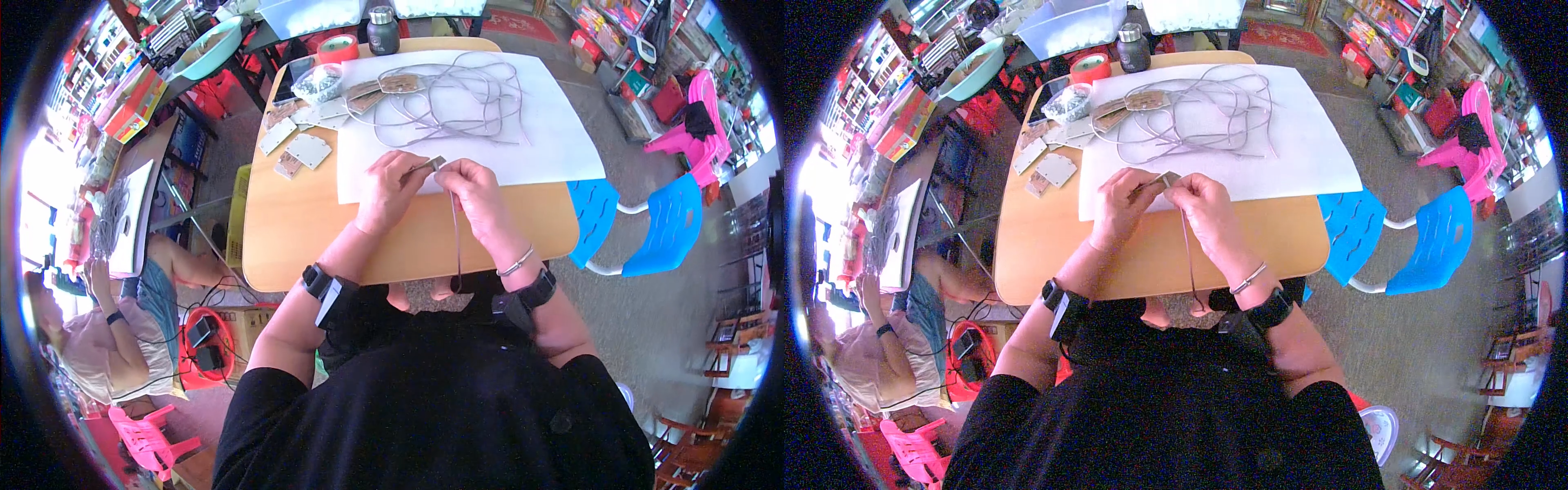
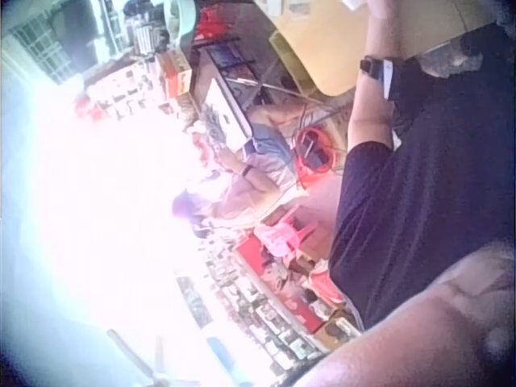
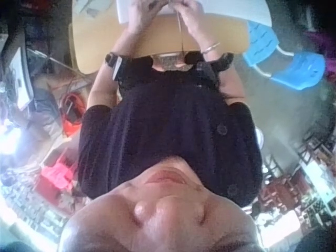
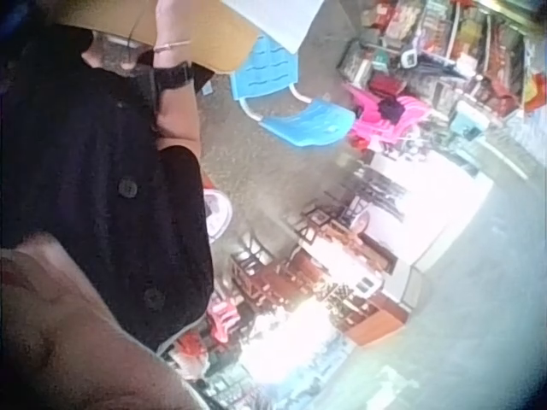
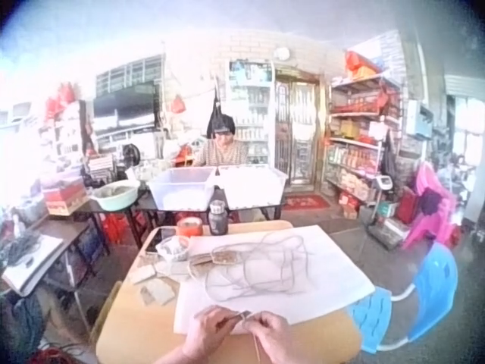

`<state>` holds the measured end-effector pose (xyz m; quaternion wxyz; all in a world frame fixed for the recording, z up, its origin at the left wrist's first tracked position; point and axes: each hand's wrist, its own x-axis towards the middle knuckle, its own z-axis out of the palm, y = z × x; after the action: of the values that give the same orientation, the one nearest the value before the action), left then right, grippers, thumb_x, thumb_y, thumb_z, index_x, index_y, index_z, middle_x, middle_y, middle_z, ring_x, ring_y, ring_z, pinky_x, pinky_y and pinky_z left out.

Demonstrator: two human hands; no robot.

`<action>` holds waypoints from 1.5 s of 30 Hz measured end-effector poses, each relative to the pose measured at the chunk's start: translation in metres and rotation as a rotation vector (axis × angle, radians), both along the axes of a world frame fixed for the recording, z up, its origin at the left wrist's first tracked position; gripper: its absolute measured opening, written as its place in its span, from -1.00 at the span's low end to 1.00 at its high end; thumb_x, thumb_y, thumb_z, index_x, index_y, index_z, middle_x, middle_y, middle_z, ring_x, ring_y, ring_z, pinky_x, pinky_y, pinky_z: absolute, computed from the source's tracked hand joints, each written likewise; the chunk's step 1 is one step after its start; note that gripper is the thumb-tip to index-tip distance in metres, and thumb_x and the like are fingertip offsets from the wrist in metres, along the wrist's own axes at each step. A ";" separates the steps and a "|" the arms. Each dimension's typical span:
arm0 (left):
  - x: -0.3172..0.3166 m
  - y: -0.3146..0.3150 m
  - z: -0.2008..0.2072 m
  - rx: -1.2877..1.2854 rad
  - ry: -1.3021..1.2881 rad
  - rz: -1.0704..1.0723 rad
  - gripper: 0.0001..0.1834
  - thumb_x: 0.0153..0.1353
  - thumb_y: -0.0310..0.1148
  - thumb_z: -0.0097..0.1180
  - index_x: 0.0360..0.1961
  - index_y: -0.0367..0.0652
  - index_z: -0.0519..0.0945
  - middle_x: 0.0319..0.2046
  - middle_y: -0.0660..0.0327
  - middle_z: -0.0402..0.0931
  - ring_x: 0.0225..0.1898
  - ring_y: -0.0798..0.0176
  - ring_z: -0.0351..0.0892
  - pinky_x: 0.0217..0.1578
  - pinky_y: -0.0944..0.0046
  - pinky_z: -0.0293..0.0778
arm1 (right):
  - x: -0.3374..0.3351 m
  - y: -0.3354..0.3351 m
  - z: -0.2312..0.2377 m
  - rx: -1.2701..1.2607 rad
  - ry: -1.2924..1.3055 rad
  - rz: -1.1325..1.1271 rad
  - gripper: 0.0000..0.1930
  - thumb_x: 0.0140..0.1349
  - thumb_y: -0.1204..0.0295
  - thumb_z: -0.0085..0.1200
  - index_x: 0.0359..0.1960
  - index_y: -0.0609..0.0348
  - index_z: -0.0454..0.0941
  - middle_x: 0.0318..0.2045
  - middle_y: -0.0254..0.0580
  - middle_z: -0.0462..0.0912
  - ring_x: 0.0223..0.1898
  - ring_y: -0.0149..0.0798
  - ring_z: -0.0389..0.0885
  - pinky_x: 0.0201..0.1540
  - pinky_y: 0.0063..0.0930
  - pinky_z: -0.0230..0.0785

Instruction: Assembling components by threading wires through holes in a small cardboard or plastic housing.

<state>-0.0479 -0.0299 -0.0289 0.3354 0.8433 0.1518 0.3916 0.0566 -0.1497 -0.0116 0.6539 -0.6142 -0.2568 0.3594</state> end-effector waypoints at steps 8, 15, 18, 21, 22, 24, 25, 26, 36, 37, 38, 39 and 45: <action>0.000 0.002 0.002 0.046 -0.018 -0.019 -0.87 0.03 -0.47 0.19 -0.34 -0.18 0.63 -0.45 0.15 0.56 -0.38 0.11 0.55 -0.35 0.22 0.46 | 0.005 0.003 0.002 -0.021 0.017 0.008 -0.88 0.10 0.43 0.07 -0.50 0.23 0.53 -0.67 -0.45 0.42 -0.64 -0.56 0.30 -0.59 -0.66 0.10; -0.001 0.004 0.004 0.124 0.008 -0.019 -0.86 0.06 -0.47 0.21 -0.31 -0.20 0.63 -0.43 0.17 0.57 -0.39 0.19 0.57 -0.38 0.29 0.48 | 0.023 0.005 -0.004 0.077 0.545 0.254 -0.80 0.15 0.34 -0.02 -0.52 0.19 0.51 -0.64 -0.39 0.46 -0.70 -0.51 0.29 -0.64 -0.63 0.10; -0.001 0.002 0.007 0.072 -0.024 -0.040 -0.87 0.04 -0.46 0.18 -0.33 -0.17 0.63 -0.46 0.17 0.55 -0.41 0.14 0.54 -0.37 0.23 0.45 | 0.028 0.005 -0.008 0.072 0.653 0.293 -0.81 0.15 0.34 -0.03 -0.52 0.18 0.50 -0.64 -0.40 0.45 -0.70 -0.52 0.28 -0.64 -0.65 0.08; -0.002 0.001 0.006 -0.090 0.025 -0.072 -0.87 0.06 -0.45 0.18 -0.33 -0.17 0.63 -0.46 0.17 0.55 -0.43 0.16 0.54 -0.40 0.25 0.45 | 0.021 0.001 0.003 0.018 0.354 0.197 -0.82 0.15 0.36 -0.04 -0.50 0.18 0.49 -0.66 -0.36 0.45 -0.69 -0.50 0.30 -0.63 -0.62 0.12; -0.001 0.002 0.005 -0.115 0.017 -0.078 -0.88 0.06 -0.44 0.19 -0.33 -0.17 0.63 -0.46 0.17 0.55 -0.44 0.17 0.55 -0.41 0.26 0.45 | 0.018 0.001 0.006 0.001 0.115 0.148 -0.82 0.15 0.37 -0.06 -0.50 0.19 0.48 -0.67 -0.33 0.45 -0.69 -0.47 0.33 -0.62 -0.58 0.17; -0.001 0.002 0.004 -0.141 0.009 -0.087 -0.88 0.07 -0.43 0.19 -0.33 -0.17 0.63 -0.45 0.17 0.55 -0.44 0.19 0.56 -0.42 0.27 0.46 | 0.013 0.005 0.004 -0.075 -0.156 0.082 -0.81 0.16 0.37 -0.07 -0.49 0.22 0.48 -0.67 -0.25 0.46 -0.68 -0.39 0.37 -0.58 -0.50 0.23; 0.000 0.003 0.004 -0.108 0.007 -0.083 -0.88 0.08 -0.43 0.19 -0.33 -0.18 0.63 -0.45 0.17 0.55 -0.45 0.19 0.56 -0.43 0.28 0.46 | 0.011 0.007 0.002 -0.151 -0.428 0.014 -0.79 0.17 0.38 -0.09 -0.49 0.25 0.48 -0.68 -0.18 0.47 -0.67 -0.32 0.41 -0.55 -0.43 0.29; 0.000 0.002 0.005 -0.076 0.005 -0.080 -0.88 0.08 -0.42 0.19 -0.33 -0.18 0.63 -0.45 0.16 0.55 -0.45 0.19 0.57 -0.43 0.28 0.47 | 0.008 0.009 -0.001 -0.152 -0.428 0.012 -0.79 0.17 0.38 -0.09 -0.49 0.25 0.48 -0.68 -0.18 0.47 -0.67 -0.32 0.41 -0.55 -0.43 0.29; -0.002 0.000 0.008 -0.041 0.020 -0.069 -0.88 0.07 -0.45 0.18 -0.33 -0.20 0.62 -0.43 0.16 0.56 -0.42 0.15 0.58 -0.41 0.27 0.49 | 0.011 0.009 -0.009 -0.087 -0.307 0.012 -0.76 0.19 0.33 0.02 -0.44 0.31 0.53 -0.61 -0.14 0.56 -0.60 -0.33 0.47 -0.51 -0.42 0.31; -0.003 0.001 0.008 -0.007 0.016 -0.064 -0.88 0.07 -0.46 0.18 -0.33 -0.19 0.62 -0.43 0.15 0.56 -0.41 0.14 0.58 -0.39 0.26 0.49 | 0.011 0.009 -0.009 -0.034 -0.171 0.039 -0.76 0.18 0.33 0.06 -0.45 0.31 0.53 -0.60 -0.20 0.58 -0.60 -0.40 0.46 -0.52 -0.46 0.30; -0.003 0.001 0.007 0.027 0.013 -0.059 -0.87 0.06 -0.46 0.17 -0.33 -0.19 0.62 -0.42 0.15 0.56 -0.40 0.12 0.58 -0.37 0.24 0.49 | 0.009 0.010 -0.008 -0.034 -0.171 0.040 -0.76 0.18 0.33 0.06 -0.45 0.31 0.53 -0.60 -0.20 0.58 -0.60 -0.40 0.46 -0.52 -0.46 0.30; -0.003 0.001 0.007 0.027 0.013 -0.057 -0.87 0.06 -0.46 0.17 -0.33 -0.19 0.62 -0.42 0.15 0.56 -0.40 0.12 0.58 -0.37 0.24 0.49 | 0.007 0.011 -0.008 0.013 -0.300 -0.052 -0.78 0.15 0.35 0.10 -0.47 0.31 0.53 -0.61 -0.25 0.57 -0.59 -0.45 0.44 -0.52 -0.51 0.29; -0.003 0.002 0.009 0.123 -0.037 -0.081 -0.88 0.04 -0.45 0.18 -0.34 -0.16 0.61 -0.41 0.18 0.56 -0.36 0.09 0.58 -0.35 0.20 0.49 | 0.006 0.008 0.009 0.021 -0.280 -0.079 -0.83 0.08 0.42 0.19 -0.46 0.31 0.56 -0.61 -0.30 0.55 -0.55 -0.48 0.45 -0.45 -0.60 0.32</action>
<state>-0.0506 -0.0281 -0.0198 0.3012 0.8603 0.0872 0.4018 0.0626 -0.1417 -0.0023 0.6316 -0.6611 -0.3252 0.2415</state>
